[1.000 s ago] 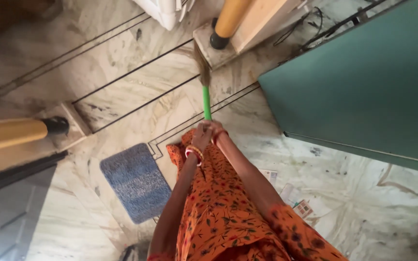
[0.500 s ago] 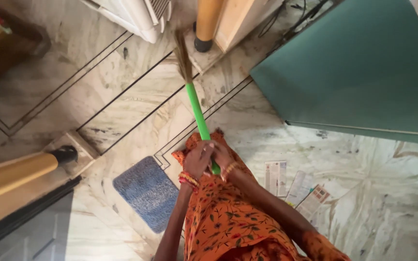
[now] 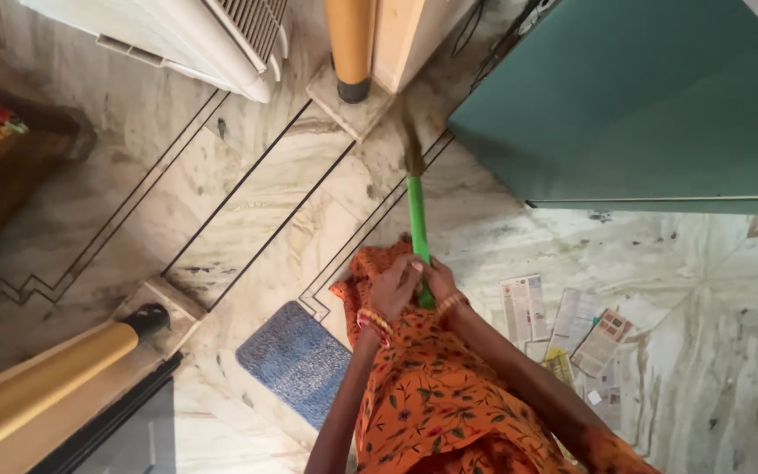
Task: The person sweeps the floor with a broom in a bedroom and then moves into the kitchen to continue sweeping. They briefly move an air cooler to reach the area underneath it and sweep around a gas cylinder and stove.
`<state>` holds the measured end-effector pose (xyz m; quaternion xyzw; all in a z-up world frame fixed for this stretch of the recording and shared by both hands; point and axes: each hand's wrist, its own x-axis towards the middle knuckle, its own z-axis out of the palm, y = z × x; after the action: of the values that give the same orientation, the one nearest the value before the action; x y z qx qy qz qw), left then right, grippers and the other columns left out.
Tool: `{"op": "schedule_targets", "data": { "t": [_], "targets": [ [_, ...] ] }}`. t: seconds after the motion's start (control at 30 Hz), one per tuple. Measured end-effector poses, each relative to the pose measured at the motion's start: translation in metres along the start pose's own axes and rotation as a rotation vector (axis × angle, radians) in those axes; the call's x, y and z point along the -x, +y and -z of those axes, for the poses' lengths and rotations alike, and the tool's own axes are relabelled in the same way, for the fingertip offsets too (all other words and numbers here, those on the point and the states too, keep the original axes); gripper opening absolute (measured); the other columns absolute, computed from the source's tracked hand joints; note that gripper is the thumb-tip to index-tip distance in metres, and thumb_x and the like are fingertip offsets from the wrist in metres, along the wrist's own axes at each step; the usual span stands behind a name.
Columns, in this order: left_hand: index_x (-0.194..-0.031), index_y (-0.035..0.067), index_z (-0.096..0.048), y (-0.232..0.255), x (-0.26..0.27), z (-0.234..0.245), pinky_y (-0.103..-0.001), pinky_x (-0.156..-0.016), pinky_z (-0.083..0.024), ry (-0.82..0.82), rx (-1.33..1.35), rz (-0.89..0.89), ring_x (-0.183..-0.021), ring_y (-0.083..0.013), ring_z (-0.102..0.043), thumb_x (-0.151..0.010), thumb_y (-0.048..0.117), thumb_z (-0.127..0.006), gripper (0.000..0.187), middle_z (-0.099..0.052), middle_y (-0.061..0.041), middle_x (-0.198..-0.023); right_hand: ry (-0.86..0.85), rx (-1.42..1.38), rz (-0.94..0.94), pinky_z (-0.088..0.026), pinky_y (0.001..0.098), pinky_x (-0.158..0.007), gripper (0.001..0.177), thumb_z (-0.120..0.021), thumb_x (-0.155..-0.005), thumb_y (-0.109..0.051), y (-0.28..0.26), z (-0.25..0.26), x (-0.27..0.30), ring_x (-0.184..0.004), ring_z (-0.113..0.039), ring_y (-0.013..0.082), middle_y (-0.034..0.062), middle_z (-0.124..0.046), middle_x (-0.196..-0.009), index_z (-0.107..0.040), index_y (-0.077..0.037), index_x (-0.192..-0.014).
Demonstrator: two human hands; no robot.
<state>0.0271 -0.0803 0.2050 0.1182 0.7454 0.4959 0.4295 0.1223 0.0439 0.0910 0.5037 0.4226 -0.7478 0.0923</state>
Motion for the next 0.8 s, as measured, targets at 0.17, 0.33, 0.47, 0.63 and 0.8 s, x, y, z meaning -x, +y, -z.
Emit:
{"op": "schedule_targets", "data": {
  "t": [0.17, 0.33, 0.47, 0.63, 0.8],
  "targets": [
    [-0.129, 0.013, -0.066, -0.001, 0.015, 0.007, -0.035, -0.065, -0.054, -0.016, -0.099, -0.046, -0.071, -0.0204, -0.071, -0.104, 0.038, -0.051, 0.038, -0.074, -0.008, -0.087, 0.153, 0.053, -0.082, -0.053, 0.033, -0.048, 0.059, -0.066, -0.09, -0.035, -0.03, -0.021, 0.086, -0.055, -0.061, 0.0164, 0.0062, -0.066, -0.071, -0.054, -0.021, -0.145],
    [-0.128, 0.006, -0.061, -0.069, -0.022, -0.002, -0.04, -0.074, -0.056, 0.203, -0.183, -0.111, -0.087, -0.0258, -0.071, -0.101, 0.043, -0.058, 0.046, -0.068, -0.016, -0.109, 0.042, 0.041, 0.019, -0.054, 0.0323, -0.057, 0.051, -0.073, -0.095, -0.036, 0.011, -0.024, 0.002, -0.071, -0.064, 0.0126, 0.0016, -0.07, -0.089, -0.064, -0.01, -0.138],
    [-0.129, 0.006, -0.063, -0.118, -0.06, -0.005, -0.04, -0.083, -0.056, 0.133, -0.183, -0.018, -0.097, -0.0273, -0.071, -0.1, 0.049, -0.057, 0.051, -0.07, -0.016, -0.114, 0.023, 0.068, 0.093, -0.058, 0.0346, -0.068, 0.042, -0.073, -0.097, -0.031, 0.047, -0.025, -0.071, -0.083, -0.071, 0.0182, 0.0107, -0.076, -0.101, -0.074, 0.003, -0.12],
    [-0.133, 0.004, -0.061, -0.138, -0.08, 0.004, -0.04, -0.085, -0.055, -0.019, -0.065, 0.137, -0.099, -0.0312, -0.071, -0.101, 0.049, -0.055, 0.056, -0.073, -0.018, -0.109, 0.249, -0.181, 0.026, -0.059, 0.038, -0.065, 0.036, -0.06, -0.1, -0.03, 0.08, -0.073, -0.066, -0.081, -0.073, 0.0217, 0.0121, -0.075, -0.1, -0.07, 0.001, -0.116],
    [-0.145, 0.005, -0.047, -0.158, -0.085, 0.022, -0.041, -0.088, -0.053, -0.08, -0.023, 0.213, -0.104, -0.0312, -0.068, -0.096, 0.05, -0.058, 0.067, -0.069, -0.018, -0.115, 0.177, -0.164, 0.059, -0.056, 0.0399, -0.062, 0.034, -0.053, -0.103, -0.028, 0.087, -0.095, -0.057, -0.077, -0.071, 0.0248, 0.0129, -0.073, -0.098, -0.067, 0.0, -0.116]
  ]
}}
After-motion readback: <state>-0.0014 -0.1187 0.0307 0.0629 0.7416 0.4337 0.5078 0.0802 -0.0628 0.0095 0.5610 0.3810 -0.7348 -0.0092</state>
